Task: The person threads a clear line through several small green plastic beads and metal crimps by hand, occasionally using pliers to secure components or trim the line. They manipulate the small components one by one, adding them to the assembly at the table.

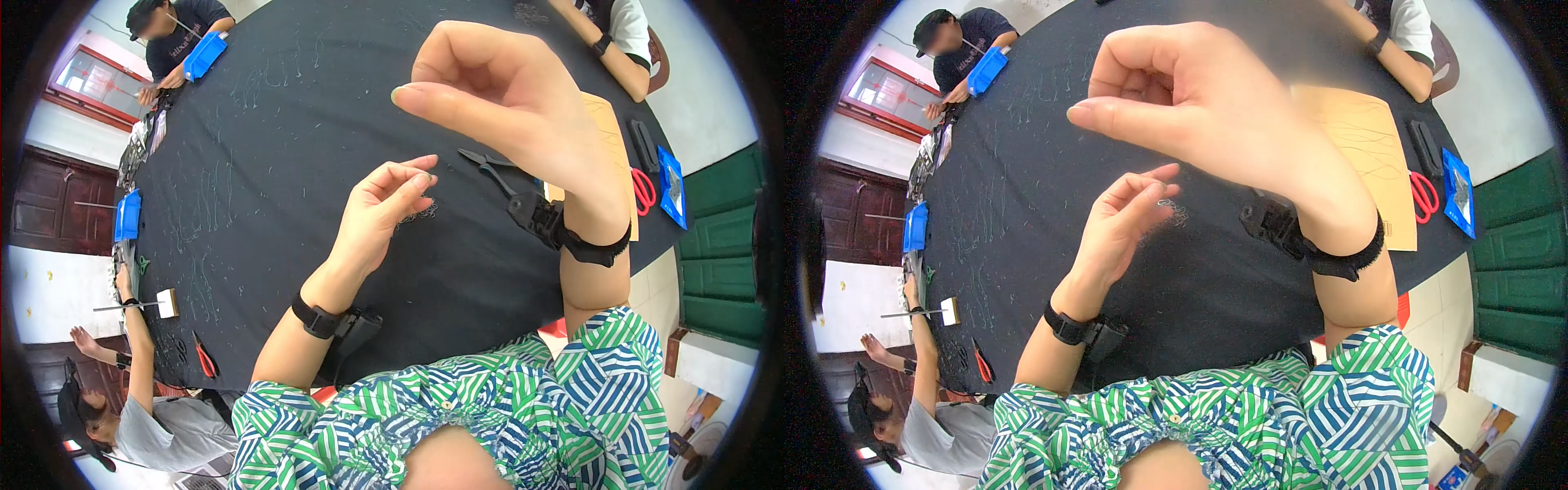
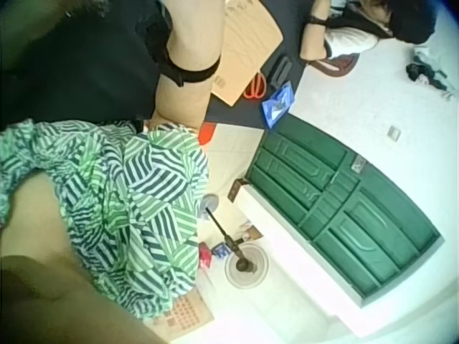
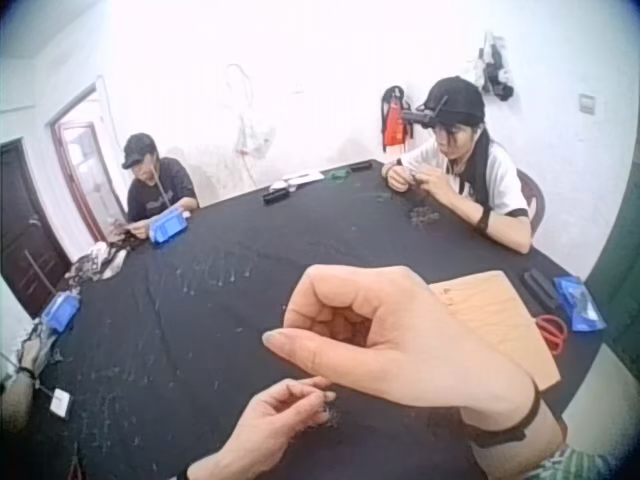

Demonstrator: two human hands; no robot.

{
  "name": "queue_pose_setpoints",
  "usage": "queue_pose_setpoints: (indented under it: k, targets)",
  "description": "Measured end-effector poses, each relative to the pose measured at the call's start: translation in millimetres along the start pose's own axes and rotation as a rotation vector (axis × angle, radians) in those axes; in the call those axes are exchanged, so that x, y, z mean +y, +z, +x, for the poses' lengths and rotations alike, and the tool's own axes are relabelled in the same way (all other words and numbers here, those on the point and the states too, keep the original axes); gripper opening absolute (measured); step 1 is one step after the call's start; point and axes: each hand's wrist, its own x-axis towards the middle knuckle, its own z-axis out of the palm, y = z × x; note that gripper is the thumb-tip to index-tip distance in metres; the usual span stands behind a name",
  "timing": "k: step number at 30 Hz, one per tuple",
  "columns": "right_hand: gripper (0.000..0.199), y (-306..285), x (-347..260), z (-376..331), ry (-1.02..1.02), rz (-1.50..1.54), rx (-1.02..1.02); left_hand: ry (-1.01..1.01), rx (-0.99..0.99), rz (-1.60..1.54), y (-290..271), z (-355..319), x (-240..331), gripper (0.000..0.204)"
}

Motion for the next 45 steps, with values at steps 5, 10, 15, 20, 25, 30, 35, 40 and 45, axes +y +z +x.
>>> queue_pose_setpoints:
  k: [5,10,15,20,25,30,35,40,45]
  targets:
    - [0.015,1.8,-1.6,-1.0,-0.019,0.042,-0.004,-0.003,-0.037,-0.051,7.8,0.0,5.1,0.007]
    - [0.015,-4.1,-4.4,1.0,0.107,0.210,-0.061,0.044,-0.049,-0.071,8.6,3.8,1.8,0.007]
    - [0.016,-4.9,-1.2,-0.4,0.080,0.183,-0.035,0.091,-0.015,-0.081,9.1,6.4,-1.5,0.009]
    - [0.016,-9.4,-21.2,0.9,0.261,0.040,0.074,0.146,0.055,-0.016,-1.5,-4.6,8.4,0.005]
    - [0.013,-26.9,39.8,-0.5,-0.055,-0.725,0.250,0.275,0.129,0.132,-16.4,-20.1,23.4,0.005]
    - [0.033,23.4,24.8,0.1,0.309,0.019,-0.194,0.397,0.256,0.481,-22.1,-41.6,42.2,0.002]
    - [0.028,53.7,45.3,-6.7,0.253,0.016,-0.310,0.530,0.318,0.737,-22.3,-51.3,51.1,0.006]
    - [0.017,61.0,39.4,-4.0,0.106,-0.219,-0.232,0.613,0.346,0.844,-24.4,-56.6,49.1,0.009]
    - [0.011,68.1,45.4,-7.1,-0.072,-0.303,-0.106,0.601,0.377,0.829,-22.5,-59.3,48.3,0.008]
